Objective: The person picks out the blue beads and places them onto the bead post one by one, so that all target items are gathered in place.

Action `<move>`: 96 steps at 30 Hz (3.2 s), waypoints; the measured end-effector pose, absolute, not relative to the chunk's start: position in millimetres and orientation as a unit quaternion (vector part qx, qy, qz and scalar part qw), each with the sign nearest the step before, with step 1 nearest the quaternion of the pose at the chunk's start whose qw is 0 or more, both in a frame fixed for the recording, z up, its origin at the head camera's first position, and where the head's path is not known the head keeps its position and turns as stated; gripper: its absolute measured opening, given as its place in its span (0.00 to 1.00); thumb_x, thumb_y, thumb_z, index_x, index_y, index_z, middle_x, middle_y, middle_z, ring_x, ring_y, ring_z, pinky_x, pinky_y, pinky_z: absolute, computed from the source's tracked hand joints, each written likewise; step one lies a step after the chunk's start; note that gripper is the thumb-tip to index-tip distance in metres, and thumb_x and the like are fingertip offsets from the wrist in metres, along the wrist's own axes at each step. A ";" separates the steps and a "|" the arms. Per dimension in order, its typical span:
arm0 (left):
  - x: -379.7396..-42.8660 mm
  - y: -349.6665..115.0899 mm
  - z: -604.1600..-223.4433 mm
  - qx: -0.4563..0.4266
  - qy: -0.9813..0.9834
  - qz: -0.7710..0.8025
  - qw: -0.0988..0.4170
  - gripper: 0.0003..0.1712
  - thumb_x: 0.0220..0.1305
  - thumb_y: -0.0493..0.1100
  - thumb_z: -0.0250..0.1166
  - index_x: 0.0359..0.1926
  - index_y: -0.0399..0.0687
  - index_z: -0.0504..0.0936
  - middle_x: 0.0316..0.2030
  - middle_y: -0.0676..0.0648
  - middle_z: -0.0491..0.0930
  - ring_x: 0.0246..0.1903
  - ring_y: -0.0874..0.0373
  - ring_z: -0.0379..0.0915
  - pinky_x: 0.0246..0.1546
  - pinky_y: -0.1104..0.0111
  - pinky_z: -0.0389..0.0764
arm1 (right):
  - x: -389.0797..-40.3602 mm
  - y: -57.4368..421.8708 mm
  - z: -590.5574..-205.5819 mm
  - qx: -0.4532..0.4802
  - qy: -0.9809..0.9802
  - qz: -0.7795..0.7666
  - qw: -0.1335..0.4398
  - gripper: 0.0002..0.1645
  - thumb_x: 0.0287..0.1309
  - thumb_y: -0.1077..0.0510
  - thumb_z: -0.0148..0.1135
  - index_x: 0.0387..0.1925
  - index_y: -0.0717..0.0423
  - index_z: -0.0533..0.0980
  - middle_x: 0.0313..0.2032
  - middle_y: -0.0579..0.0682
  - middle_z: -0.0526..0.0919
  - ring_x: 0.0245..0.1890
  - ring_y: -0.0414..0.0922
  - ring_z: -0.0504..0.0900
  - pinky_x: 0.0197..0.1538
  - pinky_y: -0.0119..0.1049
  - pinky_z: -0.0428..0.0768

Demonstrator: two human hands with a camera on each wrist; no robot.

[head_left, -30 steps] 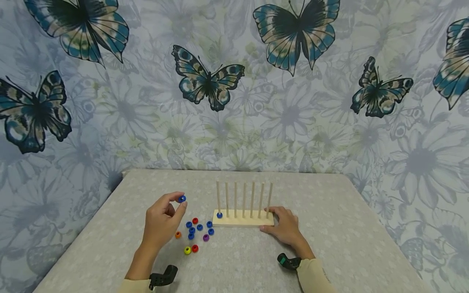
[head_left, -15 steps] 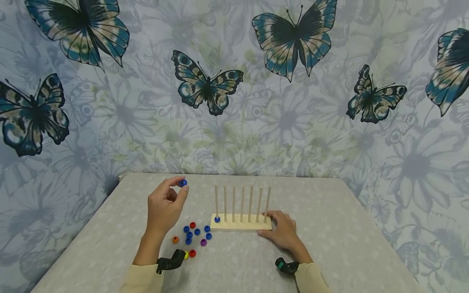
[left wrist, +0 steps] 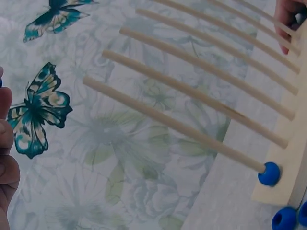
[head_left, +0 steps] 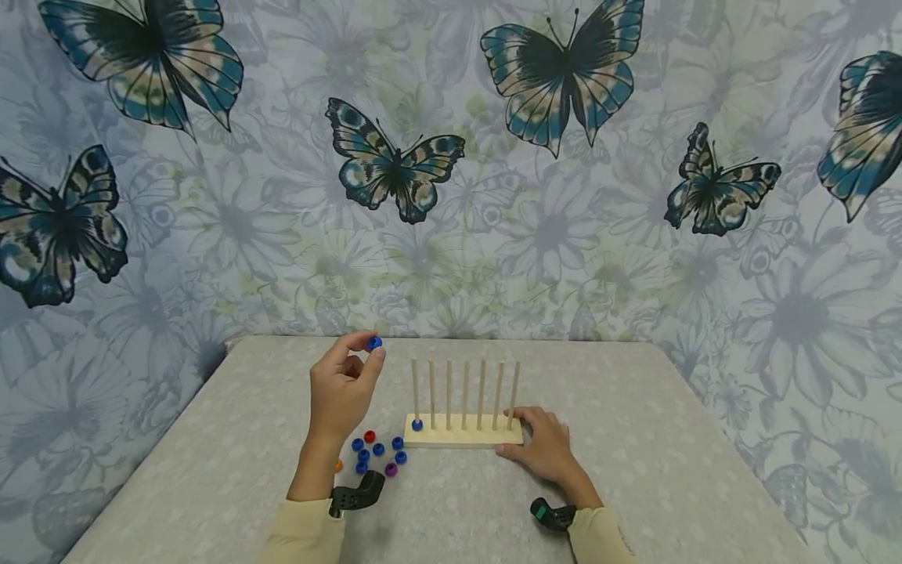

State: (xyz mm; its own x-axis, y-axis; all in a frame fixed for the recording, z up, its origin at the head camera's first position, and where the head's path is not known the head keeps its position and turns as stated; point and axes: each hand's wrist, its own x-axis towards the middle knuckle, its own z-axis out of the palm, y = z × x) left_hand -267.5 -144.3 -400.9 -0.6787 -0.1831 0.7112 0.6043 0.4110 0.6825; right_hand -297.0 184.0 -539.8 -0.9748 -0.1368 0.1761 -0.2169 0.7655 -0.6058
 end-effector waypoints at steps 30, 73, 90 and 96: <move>-289.0 -125.3 -423.2 -0.171 -0.793 -0.472 0.345 0.16 0.66 0.47 0.69 0.55 0.58 0.85 0.44 0.52 0.85 0.14 0.65 0.63 0.13 0.72 0.65 | -299.6 187.9 -541.7 0.094 -0.936 0.333 0.066 0.39 0.43 0.31 0.77 0.58 0.35 0.77 0.59 0.43 0.78 0.57 0.48 0.72 0.53 0.48 0.61; -290.9 -120.1 -429.2 -0.148 -0.813 -0.488 0.280 0.16 0.68 0.53 0.66 0.55 0.61 0.84 0.42 0.58 0.83 0.15 0.62 0.63 0.13 0.70 0.67 | -297.7 185.6 -539.5 0.087 -0.940 0.324 0.060 0.41 0.42 0.32 0.77 0.58 0.38 0.77 0.59 0.44 0.78 0.57 0.48 0.72 0.52 0.48 0.63; -293.5 -120.5 -431.8 -0.163 -0.808 -0.488 0.287 0.16 0.67 0.50 0.68 0.54 0.60 0.85 0.40 0.57 0.83 0.15 0.62 0.63 0.14 0.70 0.68 | -295.3 185.8 -538.2 0.104 -0.939 0.320 0.076 0.39 0.43 0.31 0.77 0.57 0.37 0.77 0.57 0.44 0.79 0.53 0.47 0.73 0.47 0.44 0.61; -292.6 -119.1 -430.6 -0.156 -0.818 -0.485 0.268 0.16 0.68 0.52 0.67 0.55 0.61 0.84 0.41 0.57 0.83 0.15 0.61 0.64 0.15 0.70 0.68 | -294.9 187.3 -538.2 0.101 -0.938 0.322 0.074 0.39 0.43 0.31 0.77 0.57 0.37 0.77 0.57 0.44 0.79 0.53 0.46 0.73 0.47 0.44 0.61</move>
State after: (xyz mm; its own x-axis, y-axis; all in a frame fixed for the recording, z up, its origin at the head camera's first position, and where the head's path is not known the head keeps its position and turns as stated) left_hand -292.6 -119.1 -430.6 -0.8078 -0.0056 0.5894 0.5146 0.4809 0.7099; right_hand -294.9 187.3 -538.2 -0.9685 -0.1422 0.2047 -0.2379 0.7721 -0.5893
